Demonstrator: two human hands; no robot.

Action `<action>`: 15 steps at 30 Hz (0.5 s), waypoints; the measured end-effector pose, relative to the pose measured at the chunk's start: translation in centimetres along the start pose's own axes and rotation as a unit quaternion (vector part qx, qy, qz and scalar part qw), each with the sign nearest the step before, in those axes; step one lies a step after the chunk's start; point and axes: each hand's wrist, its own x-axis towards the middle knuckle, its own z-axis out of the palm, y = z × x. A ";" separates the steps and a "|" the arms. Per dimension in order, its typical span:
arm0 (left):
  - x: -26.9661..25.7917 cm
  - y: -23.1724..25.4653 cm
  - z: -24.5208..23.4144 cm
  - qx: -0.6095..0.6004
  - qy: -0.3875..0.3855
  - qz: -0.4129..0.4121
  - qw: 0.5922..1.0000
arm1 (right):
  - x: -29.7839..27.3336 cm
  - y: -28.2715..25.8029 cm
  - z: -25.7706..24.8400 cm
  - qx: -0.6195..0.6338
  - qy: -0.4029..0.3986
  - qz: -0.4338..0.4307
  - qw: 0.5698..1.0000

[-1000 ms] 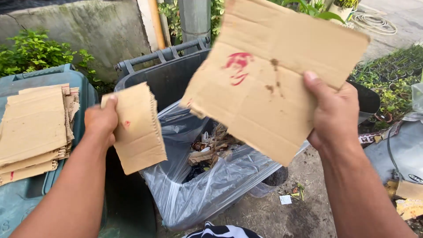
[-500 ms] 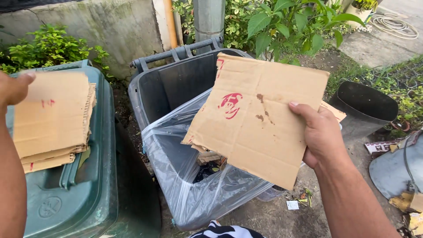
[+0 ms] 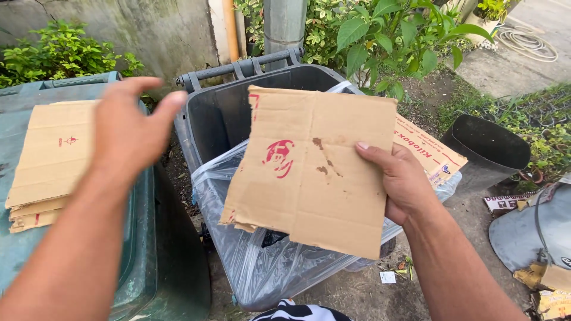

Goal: The person is tearing up small cardboard shipping boxes and placing the pieces into a large white sack for disposal or recycling.

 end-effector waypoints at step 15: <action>-0.8 10.4 7.0 -0.081 -0.280 0.187 0.938 | 0.9 0.5 -1.0 -0.155 -0.075 -0.090 0.981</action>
